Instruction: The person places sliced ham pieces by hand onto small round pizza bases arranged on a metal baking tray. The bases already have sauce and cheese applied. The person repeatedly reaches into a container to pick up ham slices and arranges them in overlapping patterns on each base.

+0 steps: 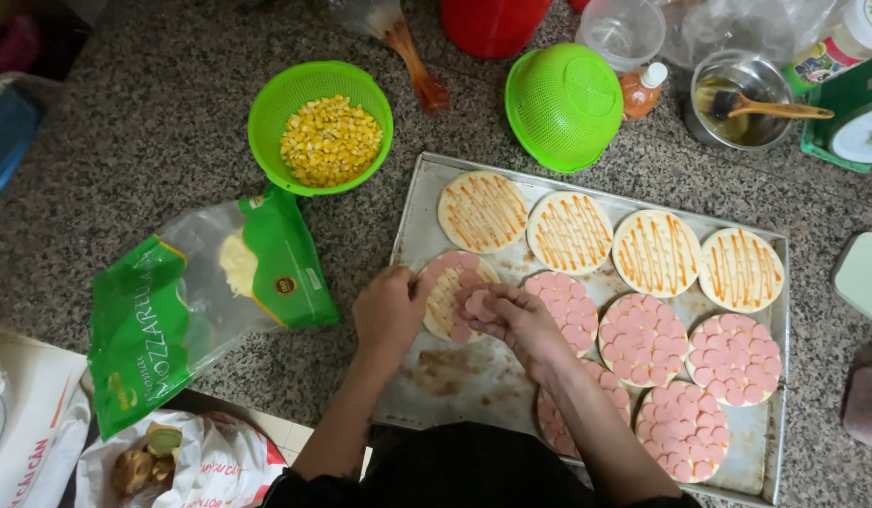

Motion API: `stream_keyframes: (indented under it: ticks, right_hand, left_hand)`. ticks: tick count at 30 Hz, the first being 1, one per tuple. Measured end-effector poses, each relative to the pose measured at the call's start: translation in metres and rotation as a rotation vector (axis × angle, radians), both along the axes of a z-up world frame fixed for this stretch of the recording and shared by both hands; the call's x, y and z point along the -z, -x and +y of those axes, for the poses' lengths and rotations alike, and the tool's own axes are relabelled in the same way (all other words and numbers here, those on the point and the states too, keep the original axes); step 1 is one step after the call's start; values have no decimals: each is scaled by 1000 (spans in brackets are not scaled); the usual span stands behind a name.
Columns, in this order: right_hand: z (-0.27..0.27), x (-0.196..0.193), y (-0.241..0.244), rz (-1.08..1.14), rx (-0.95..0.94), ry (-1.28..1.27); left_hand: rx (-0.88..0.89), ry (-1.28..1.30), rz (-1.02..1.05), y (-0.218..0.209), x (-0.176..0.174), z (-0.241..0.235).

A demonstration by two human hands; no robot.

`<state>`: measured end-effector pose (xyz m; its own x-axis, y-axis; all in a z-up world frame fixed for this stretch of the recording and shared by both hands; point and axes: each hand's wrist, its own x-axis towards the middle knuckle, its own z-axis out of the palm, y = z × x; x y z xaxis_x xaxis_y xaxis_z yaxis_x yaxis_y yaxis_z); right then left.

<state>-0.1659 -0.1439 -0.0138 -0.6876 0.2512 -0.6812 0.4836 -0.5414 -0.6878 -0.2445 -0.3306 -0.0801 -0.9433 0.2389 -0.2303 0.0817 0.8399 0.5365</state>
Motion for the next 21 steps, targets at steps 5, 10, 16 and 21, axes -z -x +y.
stream_keyframes:
  ticks: [5,10,16,21]
  right_hand:
    - [7,16,-4,-2,-3,15]
    - [9,26,-5,26,-15,26]
    - [13,37,-4,26,-27,27]
    - [12,42,-5,60,-82,9]
  left_hand:
    - [-2,-4,-5,-1,5,-1]
    - [-10,-10,-4,-2,1,0]
    - [15,-65,55,-9,-33,7]
    - [349,-286,212,-18,-78,17]
